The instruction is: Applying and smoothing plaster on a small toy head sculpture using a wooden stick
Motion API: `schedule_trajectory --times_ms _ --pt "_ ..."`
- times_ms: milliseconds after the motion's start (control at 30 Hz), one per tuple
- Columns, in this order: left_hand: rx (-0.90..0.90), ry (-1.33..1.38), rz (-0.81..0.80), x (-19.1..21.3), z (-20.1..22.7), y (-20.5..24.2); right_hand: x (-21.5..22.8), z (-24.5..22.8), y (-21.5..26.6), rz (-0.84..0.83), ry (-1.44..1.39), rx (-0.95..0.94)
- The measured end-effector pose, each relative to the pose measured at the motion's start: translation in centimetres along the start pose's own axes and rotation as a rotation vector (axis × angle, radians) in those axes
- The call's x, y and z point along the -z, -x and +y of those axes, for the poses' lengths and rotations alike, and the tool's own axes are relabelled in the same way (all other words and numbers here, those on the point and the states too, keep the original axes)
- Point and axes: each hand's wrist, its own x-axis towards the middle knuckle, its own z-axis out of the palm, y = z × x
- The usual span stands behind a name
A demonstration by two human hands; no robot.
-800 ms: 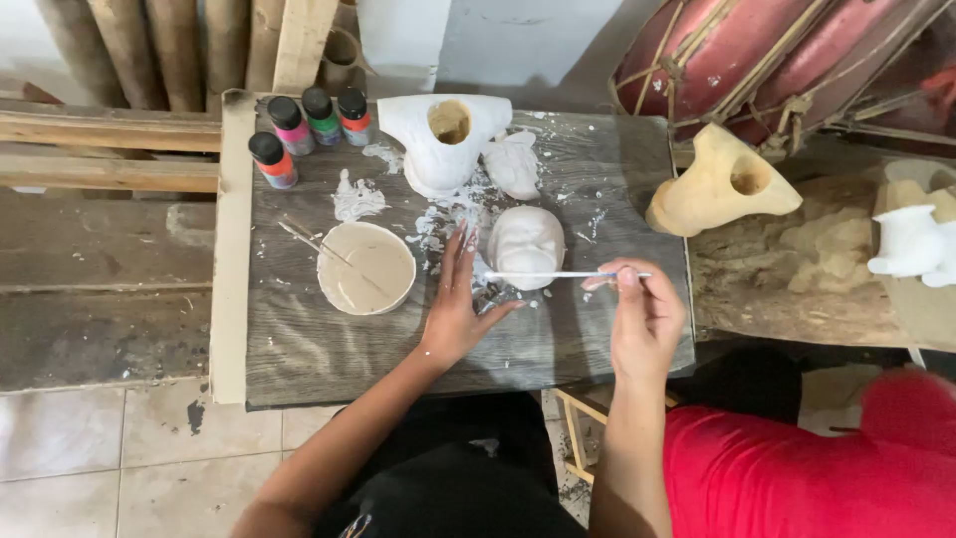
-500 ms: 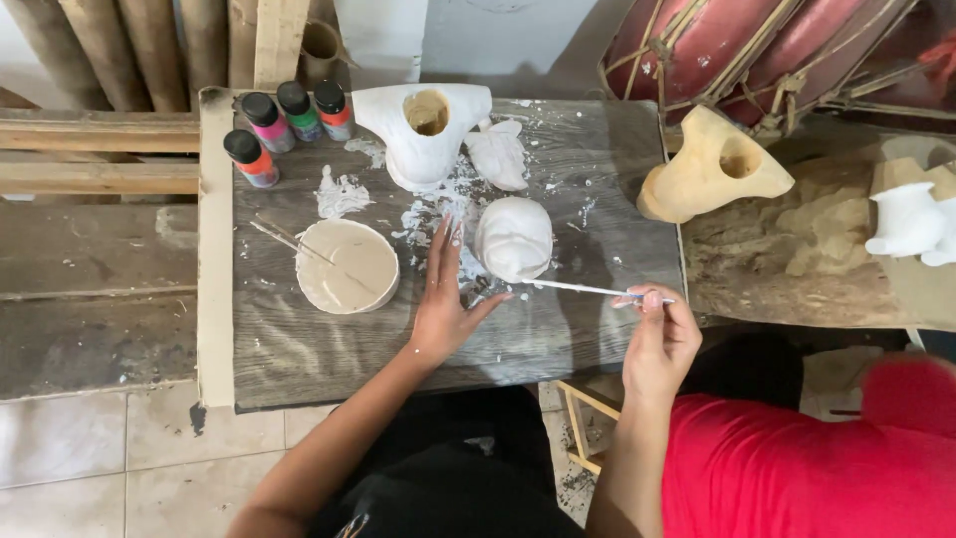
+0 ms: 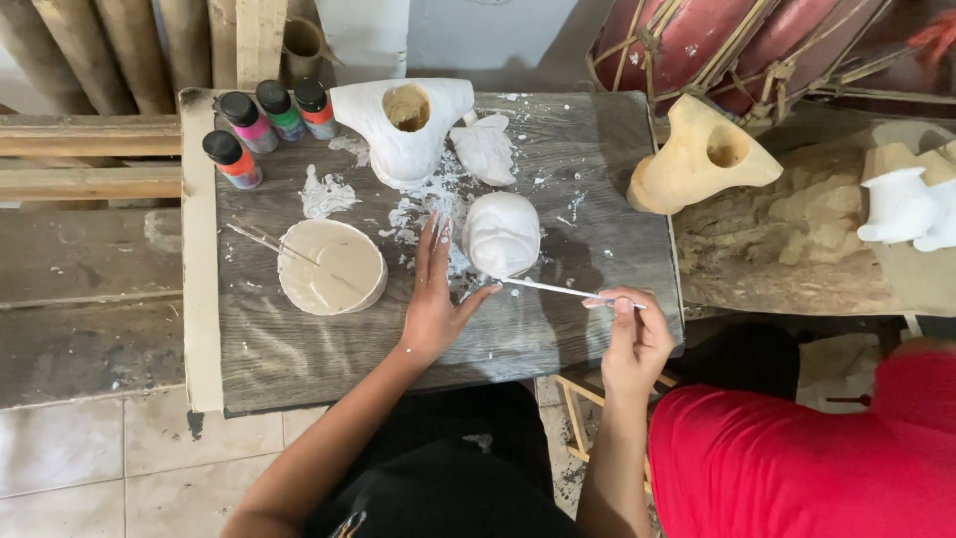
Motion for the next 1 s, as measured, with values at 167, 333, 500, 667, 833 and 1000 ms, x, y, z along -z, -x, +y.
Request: schedule_trajectory --times_ms 167,333,500,667,833,1000 --pt "0.003 -0.024 -0.003 -0.1 -0.1 0.1 -0.1 -0.8 -0.4 -0.026 0.018 0.016" --pt "0.016 -0.052 -0.01 -0.3 -0.1 0.0 -0.6 -1.3 -0.5 -0.028 0.006 0.007" --pt "-0.013 -0.083 0.039 -0.7 -0.3 -0.2 -0.5 -2.1 -0.5 -0.053 0.043 0.076" --pt "-0.037 -0.114 0.054 -0.6 0.1 -0.5 -0.2 -2.9 -0.3 -0.102 0.166 0.187" --pt "-0.046 -0.115 0.069 -1.3 -0.7 -0.2 -0.4 -3.8 0.0 -0.132 0.255 0.319" --pt "-0.021 -0.018 -0.041 -1.2 -1.7 0.7 -0.7 -6.1 0.8 -0.247 0.543 0.449"
